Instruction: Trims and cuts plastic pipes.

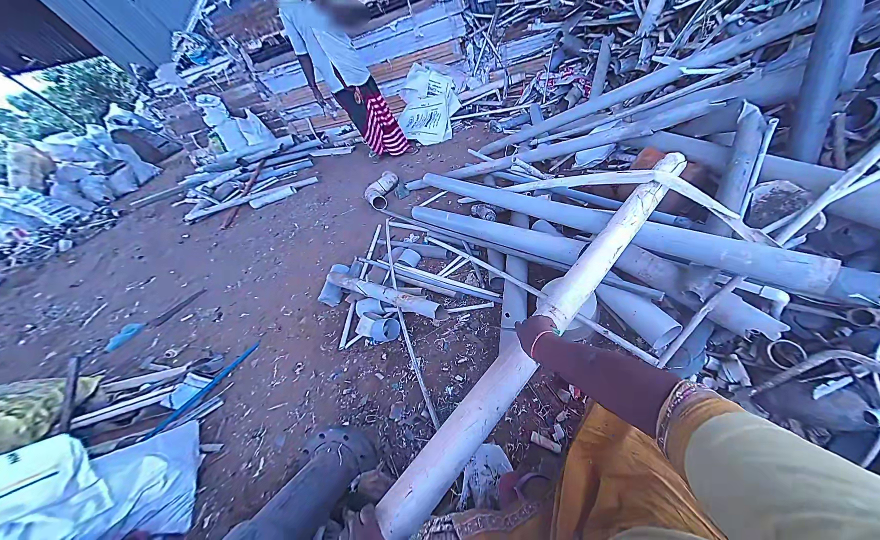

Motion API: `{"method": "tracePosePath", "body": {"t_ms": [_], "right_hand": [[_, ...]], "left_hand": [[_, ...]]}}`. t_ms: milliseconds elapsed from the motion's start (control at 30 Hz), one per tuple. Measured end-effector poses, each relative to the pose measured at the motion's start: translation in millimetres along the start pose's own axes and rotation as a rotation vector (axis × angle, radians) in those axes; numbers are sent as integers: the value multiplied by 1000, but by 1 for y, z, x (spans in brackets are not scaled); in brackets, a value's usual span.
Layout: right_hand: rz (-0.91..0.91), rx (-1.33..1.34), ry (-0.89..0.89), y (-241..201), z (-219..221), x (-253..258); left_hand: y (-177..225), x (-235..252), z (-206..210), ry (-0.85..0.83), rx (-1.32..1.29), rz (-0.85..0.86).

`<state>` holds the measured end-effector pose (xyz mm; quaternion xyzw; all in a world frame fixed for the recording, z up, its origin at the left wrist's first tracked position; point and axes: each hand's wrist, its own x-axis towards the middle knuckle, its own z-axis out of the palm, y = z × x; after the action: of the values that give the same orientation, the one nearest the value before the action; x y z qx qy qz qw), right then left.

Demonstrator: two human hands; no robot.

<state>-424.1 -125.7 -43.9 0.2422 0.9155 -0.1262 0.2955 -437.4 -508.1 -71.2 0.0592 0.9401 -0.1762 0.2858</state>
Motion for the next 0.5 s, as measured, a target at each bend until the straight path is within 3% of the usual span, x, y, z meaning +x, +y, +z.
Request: {"method": "tracePosePath", "body": {"t_ms": [133,233,300,433,500], "right_hand": [[-250,-71,-96,-48,51,-47],[-376,-61,-74,-41,73,-52],[-261,-41,-35,-12,55,-34],[138,73,84,70,7,6],[224,97,100,83,-5,12]], "left_hand": [[-14,50,38,84,62,61],[-6,45,28,27,117,56],[-4,43,28,39,116,40],[-3,33,25,43,85,28],[-5,36,27,47,97,35]]}}
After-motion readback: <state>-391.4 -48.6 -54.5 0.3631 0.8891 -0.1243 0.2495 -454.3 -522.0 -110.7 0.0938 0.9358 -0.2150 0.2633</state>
